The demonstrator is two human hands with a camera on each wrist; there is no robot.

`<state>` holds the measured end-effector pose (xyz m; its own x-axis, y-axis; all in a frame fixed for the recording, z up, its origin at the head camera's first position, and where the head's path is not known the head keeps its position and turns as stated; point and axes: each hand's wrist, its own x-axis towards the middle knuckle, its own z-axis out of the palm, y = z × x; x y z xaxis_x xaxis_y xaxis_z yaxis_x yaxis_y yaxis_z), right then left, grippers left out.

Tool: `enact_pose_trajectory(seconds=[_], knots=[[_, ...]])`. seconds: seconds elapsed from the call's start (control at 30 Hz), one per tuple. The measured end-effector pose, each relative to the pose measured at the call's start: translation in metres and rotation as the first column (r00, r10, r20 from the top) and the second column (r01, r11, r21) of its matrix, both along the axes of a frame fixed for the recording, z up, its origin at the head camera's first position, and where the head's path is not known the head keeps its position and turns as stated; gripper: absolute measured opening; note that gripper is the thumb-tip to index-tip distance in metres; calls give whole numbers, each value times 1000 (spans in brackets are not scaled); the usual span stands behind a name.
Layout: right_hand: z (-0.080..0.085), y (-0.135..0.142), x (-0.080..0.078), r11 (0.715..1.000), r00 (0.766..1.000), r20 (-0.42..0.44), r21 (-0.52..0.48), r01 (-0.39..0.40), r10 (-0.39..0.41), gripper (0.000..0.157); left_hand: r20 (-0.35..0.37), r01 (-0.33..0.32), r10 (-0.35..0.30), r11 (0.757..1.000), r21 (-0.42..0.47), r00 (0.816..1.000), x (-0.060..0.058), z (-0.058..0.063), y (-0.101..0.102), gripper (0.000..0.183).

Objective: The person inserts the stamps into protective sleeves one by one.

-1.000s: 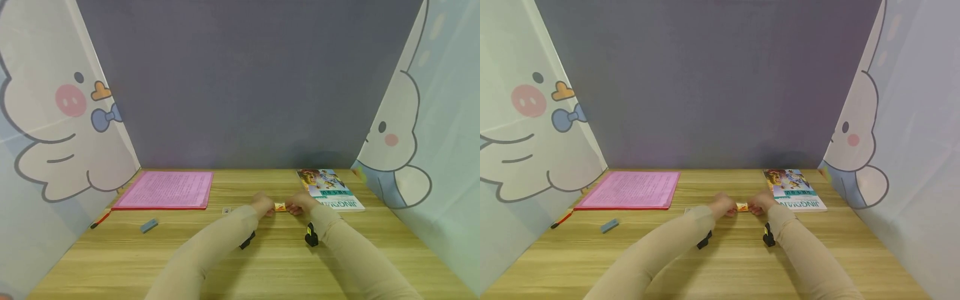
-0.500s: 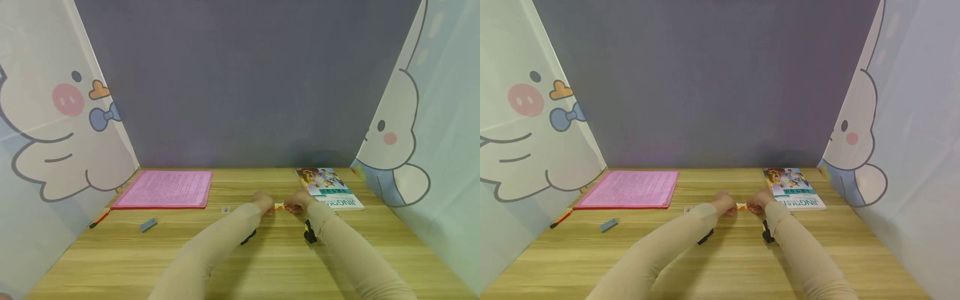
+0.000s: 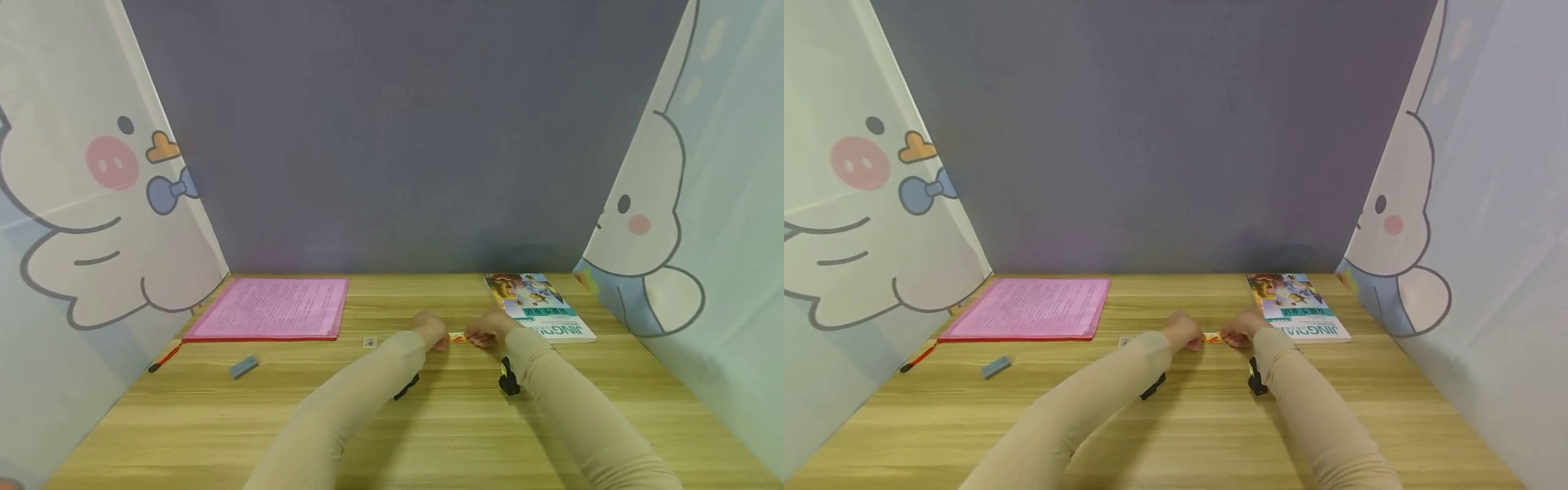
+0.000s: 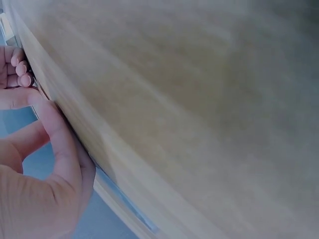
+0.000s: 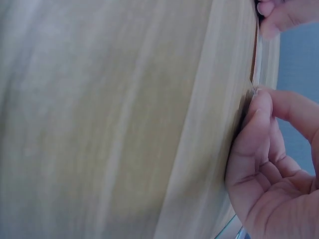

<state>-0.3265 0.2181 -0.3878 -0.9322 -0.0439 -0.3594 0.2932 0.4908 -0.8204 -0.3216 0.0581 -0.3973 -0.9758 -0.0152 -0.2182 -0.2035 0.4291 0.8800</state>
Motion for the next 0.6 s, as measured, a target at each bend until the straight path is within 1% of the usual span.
enact_pose_trajectory(seconds=[0.17, 0.27, 0.3, 0.4, 0.43, 0.5, 0.57, 0.6], knots=[[2, 2, -4, 998, 999, 14, -46, -45, 46, 13, 5, -16, 16, 1000, 10, 1000, -1, 2, -2, 33], [2, 3, -6, 993, 997, 21, -89, -78, 80, 16, 1, -17, 17, 1000, -11, 1000, -1, 4, -5, 37], [2, 4, -6, 990, 995, 25, -105, -93, 96, 18, 4, -13, 13, 1000, -26, 1000, -1, 4, -5, 38], [-1, 7, -7, 984, 992, 36, -136, -115, 121, 23, 34, -8, 9, 1000, -21, 999, -1, 6, -5, 42], [-2, 8, -7, 983, 991, 37, -143, -119, 125, 24, 46, -4, 4, 1000, -9, 999, 1, 7, -5, 42], [-2, 10, -7, 981, 991, 39, -151, -121, 128, 24, 56, 20, -21, 1000, 19, 998, 7, 14, -6, 39], [1, 13, -5, 983, 992, 17, -140, -120, 124, 25, 70, 36, -38, 999, 35, 997, 15, 22, -7, 36], [4, 14, -5, 983, 992, 0, -137, -122, 123, 26, 58, 50, -53, 998, 45, 997, 20, 26, -10, 33]])
